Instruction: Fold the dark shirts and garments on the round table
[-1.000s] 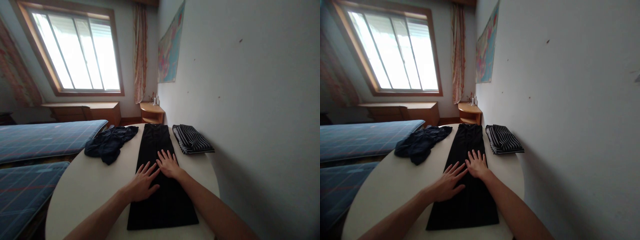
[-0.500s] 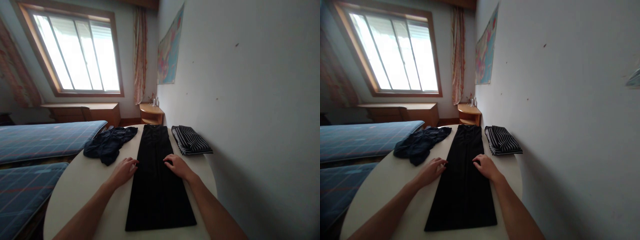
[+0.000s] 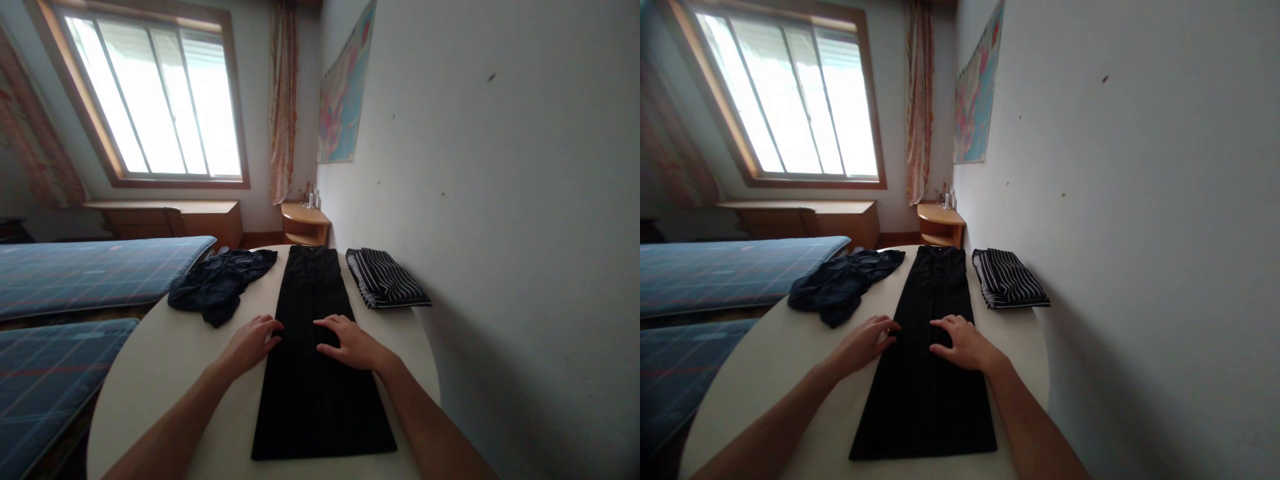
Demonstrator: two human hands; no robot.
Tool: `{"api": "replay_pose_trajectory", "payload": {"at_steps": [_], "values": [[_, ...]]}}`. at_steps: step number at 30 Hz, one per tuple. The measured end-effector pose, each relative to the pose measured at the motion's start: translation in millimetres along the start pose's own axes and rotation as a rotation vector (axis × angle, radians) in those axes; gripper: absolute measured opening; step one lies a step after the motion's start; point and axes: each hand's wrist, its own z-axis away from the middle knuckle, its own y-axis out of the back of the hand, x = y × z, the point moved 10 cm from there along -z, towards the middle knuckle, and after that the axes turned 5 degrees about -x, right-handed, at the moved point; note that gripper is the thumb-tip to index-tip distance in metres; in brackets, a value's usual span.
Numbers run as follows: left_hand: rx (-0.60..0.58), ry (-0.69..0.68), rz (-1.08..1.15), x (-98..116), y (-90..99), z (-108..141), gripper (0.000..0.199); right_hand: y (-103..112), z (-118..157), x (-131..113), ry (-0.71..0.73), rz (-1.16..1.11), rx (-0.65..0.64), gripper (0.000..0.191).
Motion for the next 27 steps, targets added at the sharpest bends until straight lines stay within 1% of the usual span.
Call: {"api": "replay_pose_trajectory", "payload": {"at_steps": [2, 4, 6, 10, 12, 14, 15, 17, 19, 21, 24, 26, 27], "values": [[0.007, 0.020, -0.049, 2.7, -1.0, 0.4, 0.021, -12.0, -1.1, 6.5, -0.080, 0.060, -0.057, 0.068], [0.009, 0.010, -0.074, 7.0, -3.5, 0.2, 0.022, -26.5, -2.0, 12.8, -0.149, 0.096, -0.135, 0.072], [0.016, -0.004, -0.078, 10.3, -5.2, -0.2, 0.023, -36.0, -3.8, 16.5, -0.190, 0.113, -0.178, 0.073], [0.035, -0.002, -0.080, 16.7, -3.5, 0.5, 0.026, -39.6, -13.4, 20.9, -0.230, 0.133, -0.191, 0.077], [0.046, -0.041, -0.077, 28.9, 0.3, 2.8, 0.026, -37.9, -21.3, 25.2, -0.249, 0.148, -0.190, 0.078], [0.023, -0.138, -0.045, 49.6, 1.6, 6.9, 0.023, -34.8, -29.9, 31.0, -0.267, 0.168, -0.173, 0.078], [-0.014, -0.206, -0.018, 62.2, -0.1, 9.8, 0.022, -33.0, -33.7, 33.8, -0.273, 0.177, -0.158, 0.078], [-0.126, -0.343, 0.041, 86.3, -7.4, 17.6, 0.020, -29.5, -39.4, 38.4, -0.272, 0.187, -0.120, 0.077], [-0.222, -0.427, 0.085, 101.2, -13.8, 25.3, 0.024, -26.4, -41.5, 40.7, -0.250, 0.185, -0.074, 0.075], [-0.265, -0.450, 0.111, 105.5, -16.5, 29.6, 0.030, -24.4, -40.7, 40.1, -0.205, 0.176, -0.028, 0.071], [-0.295, -0.461, 0.118, 105.7, -18.9, 33.0, 0.038, -22.6, -37.2, 37.2, -0.133, 0.163, 0.039, 0.061], [-0.299, -0.464, 0.091, 106.6, -20.8, 34.4, 0.038, -21.0, -34.9, 35.3, -0.104, 0.154, 0.080, 0.054], [-0.293, -0.463, 0.069, 107.7, -21.5, 34.7, 0.033, -19.4, -33.7, 33.5, -0.089, 0.149, 0.104, 0.052]]}}
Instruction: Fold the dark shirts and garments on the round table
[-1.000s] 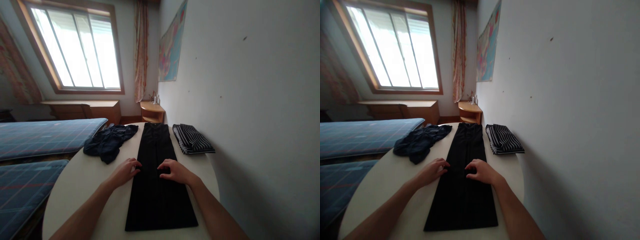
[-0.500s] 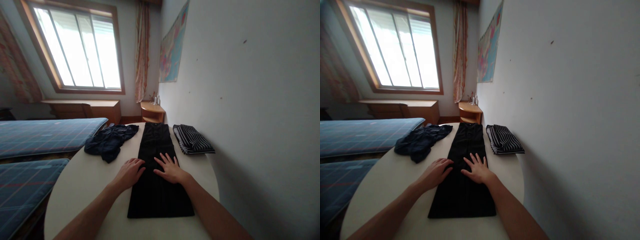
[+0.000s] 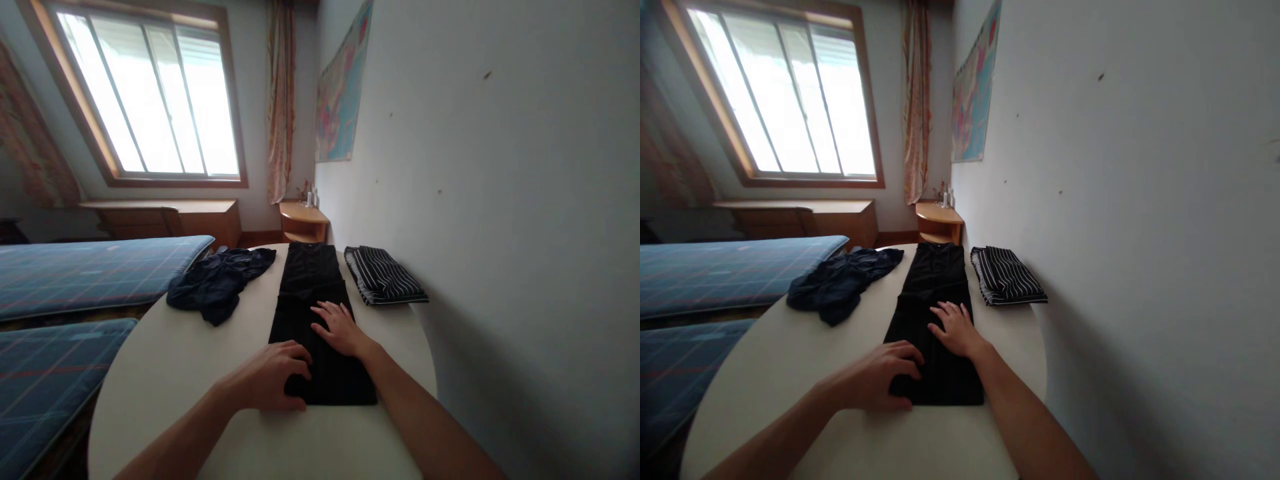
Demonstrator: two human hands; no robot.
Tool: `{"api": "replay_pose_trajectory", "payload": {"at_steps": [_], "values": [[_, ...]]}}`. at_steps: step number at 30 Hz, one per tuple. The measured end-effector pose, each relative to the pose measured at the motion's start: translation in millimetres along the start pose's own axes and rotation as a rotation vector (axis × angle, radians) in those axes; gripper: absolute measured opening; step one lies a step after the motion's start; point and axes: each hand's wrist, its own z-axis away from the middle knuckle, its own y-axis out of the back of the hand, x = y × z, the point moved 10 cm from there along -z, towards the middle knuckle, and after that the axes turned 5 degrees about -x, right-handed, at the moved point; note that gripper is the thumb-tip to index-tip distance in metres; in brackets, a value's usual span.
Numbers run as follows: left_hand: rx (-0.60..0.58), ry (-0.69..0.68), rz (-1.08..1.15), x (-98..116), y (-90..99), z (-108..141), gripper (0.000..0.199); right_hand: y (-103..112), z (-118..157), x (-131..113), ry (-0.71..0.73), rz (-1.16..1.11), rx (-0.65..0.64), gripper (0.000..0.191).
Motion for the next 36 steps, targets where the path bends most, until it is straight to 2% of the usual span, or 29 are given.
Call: {"api": "replay_pose_trajectory", "payload": {"at_steps": [3, 6, 8, 12, 15, 18, 22, 24, 27, 28, 32, 36], "values": [[0.009, 0.006, -0.074, 4.8, -2.2, -2.7, 0.017, 11.4, 5.4, -8.2, 0.050, -0.025, 0.083, 0.048], [-0.001, 0.009, -0.143, 7.6, -5.3, -5.8, 0.013, 23.8, 14.4, -16.7, 0.070, -0.060, 0.101, 0.035], [0.005, 0.026, -0.175, 5.6, -5.4, -7.4, 0.013, 26.5, 21.1, -24.6, 0.097, -0.094, 0.029, 0.025], [0.057, 0.132, -0.155, -9.9, -1.9, -8.9, 0.017, 24.4, 35.0, -45.8, 0.213, -0.188, -0.182, 0.042], [0.101, 0.252, -0.059, -27.5, 0.1, -8.9, 0.022, 21.0, 40.2, -51.6, 0.226, -0.262, -0.282, 0.044], [0.114, 0.332, 0.021, -38.9, -0.1, -9.4, 0.025, 18.9, 41.2, -53.1, 0.236, -0.275, -0.300, 0.040], [0.087, 0.351, 0.043, -37.2, 0.3, -8.5, 0.027, 20.3, 41.8, -55.4, 0.279, -0.286, -0.275, 0.021], [0.063, 0.342, 0.029, -32.7, 0.1, -4.9, 0.037, 24.0, 41.1, -53.6, 0.279, -0.288, -0.240, 0.021], [0.015, 0.307, 0.003, -26.9, -2.4, 3.3, 0.069, 28.7, 39.6, -47.9, 0.255, -0.280, -0.199, 0.019], [0.008, 0.297, -0.010, -26.4, -2.3, 6.2, 0.073, 28.9, 39.2, -45.5, 0.242, -0.283, -0.199, 0.018], [0.025, 0.309, -0.077, -33.2, 7.7, 14.5, 0.064, 28.9, 37.7, -35.9, 0.190, -0.335, -0.205, 0.019], [0.056, 0.397, -0.057, -46.5, 25.7, 20.5, 0.034, 24.0, 38.9, -31.1, 0.152, -0.454, -0.283, 0.020]]}}
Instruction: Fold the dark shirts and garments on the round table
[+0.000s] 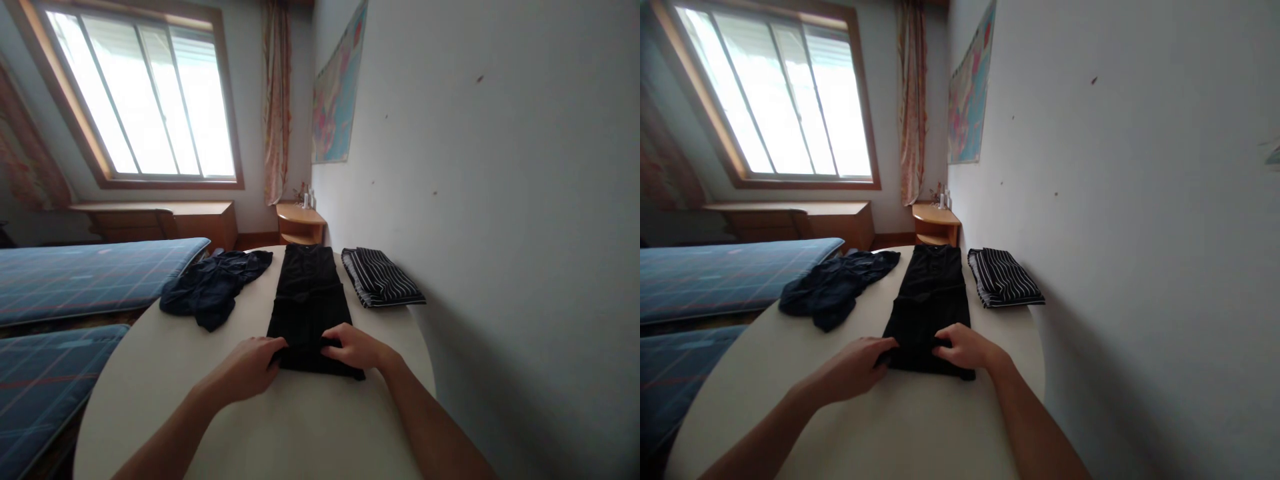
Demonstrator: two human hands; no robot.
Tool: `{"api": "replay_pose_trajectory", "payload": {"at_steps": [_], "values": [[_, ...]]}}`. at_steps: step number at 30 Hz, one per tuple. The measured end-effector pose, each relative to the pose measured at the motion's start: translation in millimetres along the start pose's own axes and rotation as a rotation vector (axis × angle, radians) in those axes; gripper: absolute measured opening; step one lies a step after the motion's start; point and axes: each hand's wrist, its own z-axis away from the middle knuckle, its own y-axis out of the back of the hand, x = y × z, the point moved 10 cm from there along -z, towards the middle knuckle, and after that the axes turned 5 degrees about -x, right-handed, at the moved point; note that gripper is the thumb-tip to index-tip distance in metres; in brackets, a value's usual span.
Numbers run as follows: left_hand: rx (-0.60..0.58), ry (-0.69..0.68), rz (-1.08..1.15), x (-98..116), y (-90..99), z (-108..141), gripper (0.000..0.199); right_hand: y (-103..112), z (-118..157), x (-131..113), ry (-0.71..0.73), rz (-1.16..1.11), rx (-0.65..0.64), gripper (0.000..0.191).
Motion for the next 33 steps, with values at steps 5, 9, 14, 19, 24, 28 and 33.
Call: {"api": "replay_pose_trajectory", "payload": {"at_steps": [5, 9, 14, 19, 24, 28, 33], "values": [[-0.118, -0.023, 0.235, -4.4, -0.7, 4.9, 0.027, -25.1, 5.2, -1.3, -0.034, -0.260, -0.281, 0.033], [-0.056, -0.051, 0.332, -9.1, 2.4, 4.0, 0.031, -35.7, 10.4, -3.6, -0.041, -0.380, -0.396, 0.036], [0.203, 0.027, 0.386, -26.4, 12.2, -8.9, 0.031, -12.6, 10.0, 5.3, -0.068, -0.273, -0.245, 0.020], [0.412, 0.041, 0.419, -37.6, 21.3, -20.4, 0.027, 29.8, -2.1, -1.7, -0.061, 0.100, -0.038, 0.023], [0.495, 0.168, 0.317, -64.5, 18.6, -30.7, 0.035, 55.9, -28.2, -9.0, -0.068, 0.491, 0.292, 0.027], [0.409, 0.171, 0.231, -75.5, -1.0, -40.3, 0.046, 36.3, -42.3, 17.1, -0.151, 0.616, 0.304, 0.024], [0.341, 0.177, 0.150, -67.6, -2.6, -38.3, 0.046, 31.0, -37.3, 34.2, -0.097, 0.516, 0.328, 0.025]]}}
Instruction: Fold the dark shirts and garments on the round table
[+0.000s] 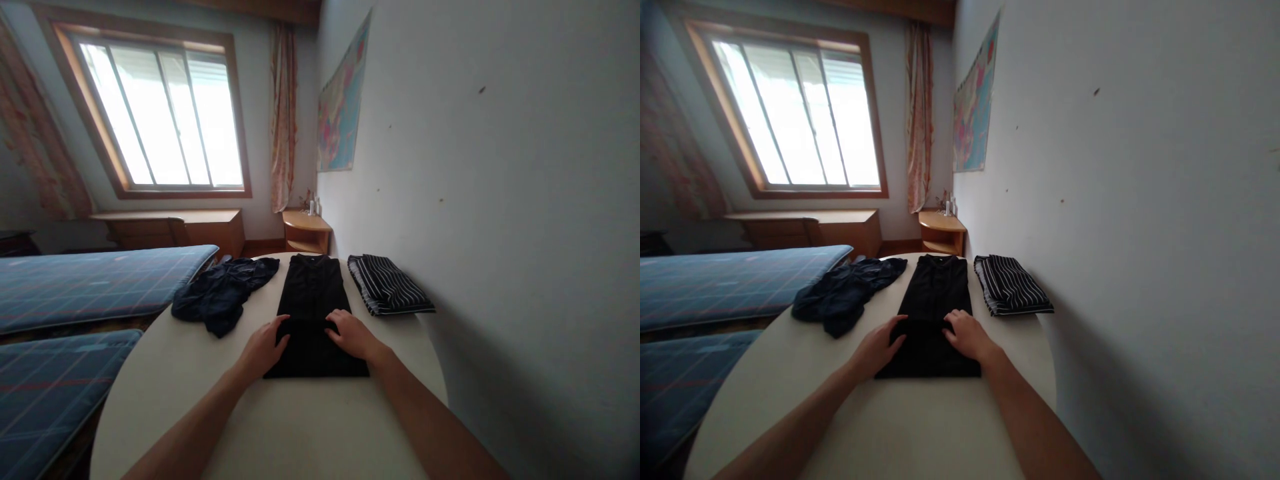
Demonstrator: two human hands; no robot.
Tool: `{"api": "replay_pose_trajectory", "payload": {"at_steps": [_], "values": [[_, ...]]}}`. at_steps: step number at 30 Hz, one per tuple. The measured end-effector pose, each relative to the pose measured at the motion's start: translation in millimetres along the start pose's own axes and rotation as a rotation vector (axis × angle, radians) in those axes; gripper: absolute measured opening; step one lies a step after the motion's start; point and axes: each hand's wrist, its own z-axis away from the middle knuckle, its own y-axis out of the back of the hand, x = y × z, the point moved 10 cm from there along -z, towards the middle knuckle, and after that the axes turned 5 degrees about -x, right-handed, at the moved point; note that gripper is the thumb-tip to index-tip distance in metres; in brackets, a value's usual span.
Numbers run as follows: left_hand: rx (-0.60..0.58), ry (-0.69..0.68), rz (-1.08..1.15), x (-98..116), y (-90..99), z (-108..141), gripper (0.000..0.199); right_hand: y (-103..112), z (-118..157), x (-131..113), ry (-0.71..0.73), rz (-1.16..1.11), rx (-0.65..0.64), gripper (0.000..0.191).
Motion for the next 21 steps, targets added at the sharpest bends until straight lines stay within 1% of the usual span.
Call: {"api": "replay_pose_trajectory", "payload": {"at_steps": [2, 4, 8, 10, 11, 13, 16, 17, 18, 19, 21], "values": [[-0.028, 0.016, -0.036, 5.8, 5.7, 3.0, 0.043, 1.4, 3.3, 0.6, 0.031, -0.046, -0.027, 0.026], [-0.077, 0.012, -0.051, 11.4, 10.1, 7.5, 0.038, 1.6, 7.8, -2.9, 0.068, -0.095, -0.084, 0.028], [-0.239, -0.057, -0.016, 18.2, 5.9, 21.3, 0.034, -3.9, 22.5, -16.8, 0.117, -0.217, -0.233, 0.030], [-0.271, -0.077, -0.011, 17.9, 4.1, 26.1, 0.032, -4.7, 28.8, -23.8, 0.133, -0.248, -0.264, 0.028], [-0.262, -0.081, -0.012, 17.5, 4.8, 26.6, 0.030, -3.4, 30.5, -26.2, 0.140, -0.247, -0.257, 0.028], [-0.193, -0.080, 0.003, 16.3, 9.7, 23.5, 0.027, 4.5, 29.8, -26.1, 0.136, -0.214, -0.180, 0.026], [-0.009, -0.080, 0.070, 13.1, 20.6, 12.8, 0.027, 25.2, 23.4, -13.4, 0.077, -0.149, 0.048, 0.028], [0.036, -0.086, 0.085, 11.6, 21.3, 9.1, 0.028, 30.6, 21.4, -7.6, 0.055, -0.130, 0.120, 0.028], [0.059, -0.096, 0.091, 10.0, 19.3, 5.5, 0.028, 32.8, 19.4, -2.4, 0.040, -0.113, 0.164, 0.027], [0.058, -0.105, 0.087, 8.3, 14.6, 2.2, 0.029, 31.5, 17.1, 2.0, 0.033, -0.098, 0.177, 0.025], [0.018, -0.117, 0.069, 4.6, 2.2, -2.5, 0.036, 22.4, 12.6, 8.7, 0.035, -0.087, 0.147, 0.020]]}}
